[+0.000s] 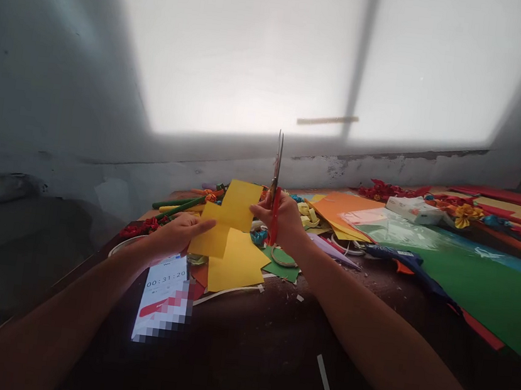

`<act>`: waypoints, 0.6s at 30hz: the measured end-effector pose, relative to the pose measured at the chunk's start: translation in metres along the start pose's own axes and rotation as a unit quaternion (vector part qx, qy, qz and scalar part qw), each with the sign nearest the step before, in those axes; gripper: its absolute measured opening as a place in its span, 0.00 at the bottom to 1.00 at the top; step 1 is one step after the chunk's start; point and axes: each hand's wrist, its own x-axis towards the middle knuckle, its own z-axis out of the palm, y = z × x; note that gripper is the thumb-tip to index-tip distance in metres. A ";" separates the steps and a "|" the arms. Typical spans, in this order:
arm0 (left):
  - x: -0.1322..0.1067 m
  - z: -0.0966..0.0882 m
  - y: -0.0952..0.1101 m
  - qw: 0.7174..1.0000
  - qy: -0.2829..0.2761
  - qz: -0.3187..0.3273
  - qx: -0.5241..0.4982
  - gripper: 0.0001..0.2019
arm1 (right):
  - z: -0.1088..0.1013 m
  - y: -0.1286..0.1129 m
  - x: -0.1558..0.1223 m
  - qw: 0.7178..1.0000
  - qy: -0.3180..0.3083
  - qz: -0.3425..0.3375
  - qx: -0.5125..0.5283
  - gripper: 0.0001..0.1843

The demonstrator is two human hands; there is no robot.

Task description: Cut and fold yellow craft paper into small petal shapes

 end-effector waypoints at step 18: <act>-0.002 0.008 0.003 0.946 0.122 0.271 0.128 0.12 | 0.003 0.001 -0.012 0.993 -0.093 -0.035 -0.062 0.29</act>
